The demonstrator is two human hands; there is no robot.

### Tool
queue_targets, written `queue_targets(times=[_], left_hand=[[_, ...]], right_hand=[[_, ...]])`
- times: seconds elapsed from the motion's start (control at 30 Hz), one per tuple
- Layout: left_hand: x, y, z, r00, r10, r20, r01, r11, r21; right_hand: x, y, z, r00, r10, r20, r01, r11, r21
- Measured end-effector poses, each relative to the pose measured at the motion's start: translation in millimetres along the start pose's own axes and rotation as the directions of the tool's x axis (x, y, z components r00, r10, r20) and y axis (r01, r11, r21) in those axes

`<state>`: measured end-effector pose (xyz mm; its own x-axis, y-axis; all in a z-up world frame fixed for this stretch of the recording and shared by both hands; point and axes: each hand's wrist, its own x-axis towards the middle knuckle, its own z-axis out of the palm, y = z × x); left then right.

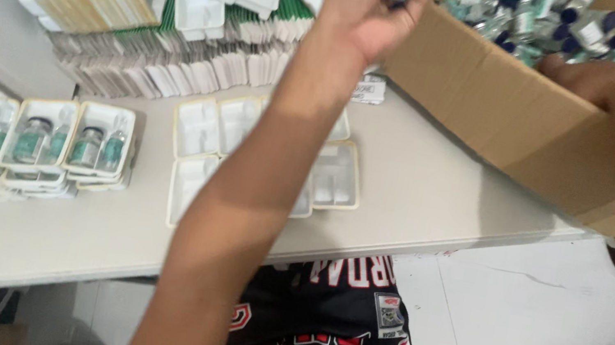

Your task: The person arranges empty plastic trays on a table, then takes small glass vials from a cardboard box and places them into the trays. The person continues filling the trays with vials until several are full.

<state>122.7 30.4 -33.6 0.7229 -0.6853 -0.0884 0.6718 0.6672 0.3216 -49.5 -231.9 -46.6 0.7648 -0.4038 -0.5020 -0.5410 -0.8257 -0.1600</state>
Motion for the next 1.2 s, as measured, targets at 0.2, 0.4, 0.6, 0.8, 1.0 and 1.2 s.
queue_targets(times=[0.2, 0.4, 0.6, 0.8, 1.0, 1.2], left_hand=[[-23, -73, 13, 0.888, -0.129, 0.442, 0.162, 0.986, -0.037], [-34, -94, 13, 0.894, 0.056, 0.445, -0.006, 0.994, -0.113], [-30, -96, 4, 0.931, 0.039, 0.364, 0.016, 0.989, -0.148], [-37, -103, 3, 0.937, 0.043, 0.347, -0.077, 0.993, 0.084], [-50, -98, 9, 0.956, 0.039, 0.292, -0.041, 0.999, -0.002], [-57, -95, -2, 0.939, -0.067, 0.337, 0.126, 0.979, -0.157]], right_hand=[[2, 2, -8, 1.000, -0.023, -0.003, 0.024, 0.999, 0.037], [0, -1, -9, 1.000, -0.027, 0.010, 0.026, 0.999, 0.030], [-9, -9, -10, 0.999, -0.023, -0.023, 0.025, 0.996, 0.085], [-36, -25, -9, 0.991, 0.135, -0.013, -0.122, 0.932, 0.342], [-51, -32, -12, 1.000, -0.005, 0.025, 0.000, 0.980, 0.197], [-33, -22, -12, 0.988, -0.122, -0.099, 0.126, 0.992, 0.027]])
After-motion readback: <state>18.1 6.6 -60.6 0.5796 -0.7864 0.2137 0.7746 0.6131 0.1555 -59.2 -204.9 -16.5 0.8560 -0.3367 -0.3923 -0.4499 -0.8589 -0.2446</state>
